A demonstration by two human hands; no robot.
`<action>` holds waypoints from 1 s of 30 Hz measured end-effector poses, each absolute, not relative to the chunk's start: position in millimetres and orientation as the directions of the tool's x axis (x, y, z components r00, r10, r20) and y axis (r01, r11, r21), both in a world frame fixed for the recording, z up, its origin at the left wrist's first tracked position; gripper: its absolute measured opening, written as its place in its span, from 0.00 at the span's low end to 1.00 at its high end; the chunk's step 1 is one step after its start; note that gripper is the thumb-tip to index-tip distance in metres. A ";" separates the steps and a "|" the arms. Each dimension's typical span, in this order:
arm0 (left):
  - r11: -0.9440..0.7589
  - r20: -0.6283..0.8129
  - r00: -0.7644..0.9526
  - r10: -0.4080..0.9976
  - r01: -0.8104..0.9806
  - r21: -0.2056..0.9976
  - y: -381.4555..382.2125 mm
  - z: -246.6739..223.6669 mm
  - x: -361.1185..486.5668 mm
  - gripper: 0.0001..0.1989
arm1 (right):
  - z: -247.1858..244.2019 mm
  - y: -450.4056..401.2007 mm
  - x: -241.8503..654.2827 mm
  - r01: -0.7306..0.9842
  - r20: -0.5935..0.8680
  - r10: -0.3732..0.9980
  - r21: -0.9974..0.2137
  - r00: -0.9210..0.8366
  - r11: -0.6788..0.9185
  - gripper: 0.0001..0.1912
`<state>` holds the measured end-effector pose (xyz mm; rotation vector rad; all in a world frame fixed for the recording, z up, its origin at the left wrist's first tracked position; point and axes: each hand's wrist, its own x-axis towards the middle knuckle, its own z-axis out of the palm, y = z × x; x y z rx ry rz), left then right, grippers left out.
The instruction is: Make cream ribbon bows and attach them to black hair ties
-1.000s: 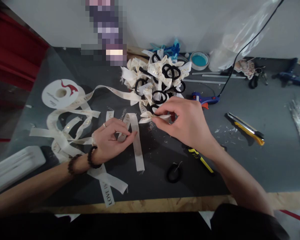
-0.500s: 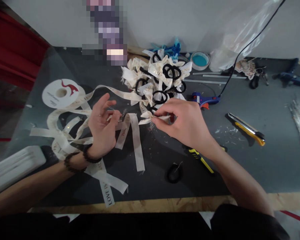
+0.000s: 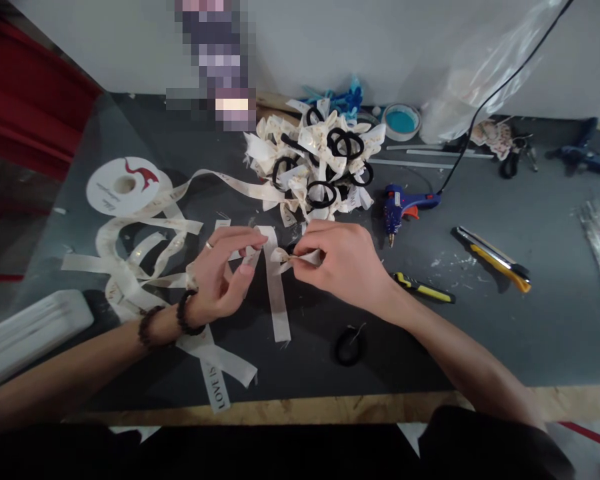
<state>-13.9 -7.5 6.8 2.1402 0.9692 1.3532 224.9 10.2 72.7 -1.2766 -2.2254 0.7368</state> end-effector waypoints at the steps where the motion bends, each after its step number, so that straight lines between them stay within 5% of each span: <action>1: -0.668 0.593 0.309 0.744 0.307 0.679 -7.7 7.2 -14.2 0.17 | 71.2 10.2 224.1 0.615 0.112 0.885 -0.679 -0.452 0.401 0.06; 6: -0.629 0.534 0.348 0.771 0.277 0.727 -7.8 6.5 -12.2 0.18 | 64.0 5.1 217.3 0.547 0.040 0.894 -0.779 -0.445 0.307 0.05; 11: -0.644 0.575 0.293 0.763 0.418 0.641 -10.7 5.7 -7.4 0.01 | 59.1 -0.8 210.7 0.502 0.007 0.879 -0.819 -0.477 0.278 0.05; 21: -0.532 0.467 0.255 0.847 0.395 0.749 -6.0 1.6 -9.4 0.07 | 52.8 8.0 216.4 0.481 -0.101 0.859 -0.858 -0.502 0.180 0.22; 30: -0.544 0.482 0.254 0.839 0.403 0.735 -8.7 4.6 -7.8 0.05 | 50.2 9.0 214.2 0.456 -0.301 0.801 -0.889 -0.518 -0.040 0.14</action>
